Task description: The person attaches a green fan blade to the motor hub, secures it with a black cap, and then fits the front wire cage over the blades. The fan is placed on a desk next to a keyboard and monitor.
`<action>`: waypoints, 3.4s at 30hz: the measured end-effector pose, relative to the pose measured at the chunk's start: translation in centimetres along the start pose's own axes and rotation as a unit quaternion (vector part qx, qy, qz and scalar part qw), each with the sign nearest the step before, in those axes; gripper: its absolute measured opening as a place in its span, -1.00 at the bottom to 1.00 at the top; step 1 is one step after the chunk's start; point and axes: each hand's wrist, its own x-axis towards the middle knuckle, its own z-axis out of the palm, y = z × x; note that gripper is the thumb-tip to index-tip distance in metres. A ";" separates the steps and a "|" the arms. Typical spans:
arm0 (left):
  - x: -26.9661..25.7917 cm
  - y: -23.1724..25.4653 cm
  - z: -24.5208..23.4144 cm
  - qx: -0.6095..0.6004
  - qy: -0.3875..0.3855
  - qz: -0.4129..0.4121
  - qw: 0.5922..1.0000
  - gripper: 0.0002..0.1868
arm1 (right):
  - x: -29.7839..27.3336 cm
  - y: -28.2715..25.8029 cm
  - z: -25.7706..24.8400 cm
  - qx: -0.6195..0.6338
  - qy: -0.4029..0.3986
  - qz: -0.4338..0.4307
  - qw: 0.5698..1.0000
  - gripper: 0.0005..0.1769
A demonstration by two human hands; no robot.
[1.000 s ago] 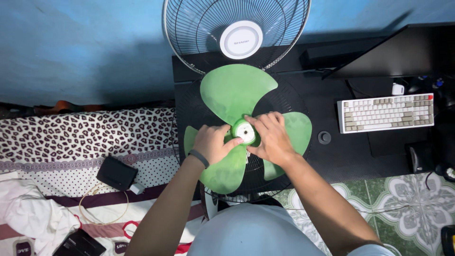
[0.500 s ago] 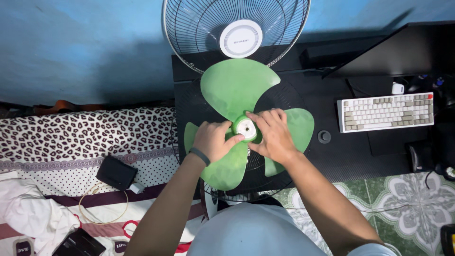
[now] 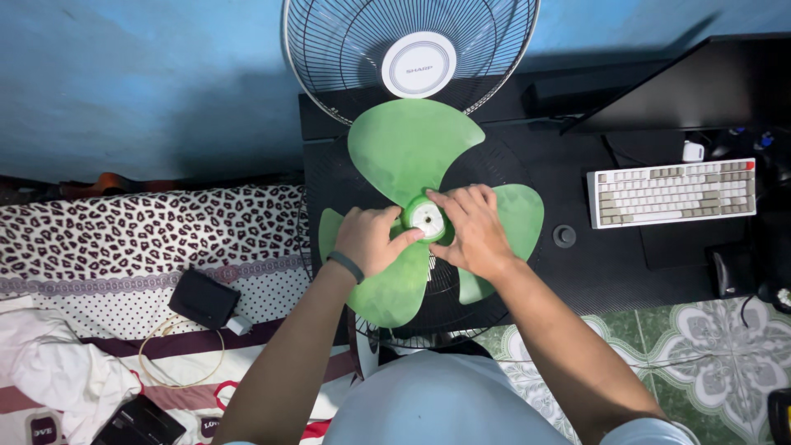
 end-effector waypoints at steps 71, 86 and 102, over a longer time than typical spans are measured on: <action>0.8 -1.4 2.6 0.041 -0.040 -0.103 0.993 -0.49 | 0.1 1.6 3.2 -0.004 -0.115 0.095 0.989 -0.07; 2.0 -1.6 1.7 0.054 -0.057 -0.091 0.993 -0.54 | 0.1 1.3 3.8 -0.068 -0.137 0.125 0.980 0.01; 0.3 3.5 1.6 0.075 0.056 -0.124 0.988 -0.42 | -2.3 2.6 -1.5 0.017 -0.116 0.066 0.991 -0.18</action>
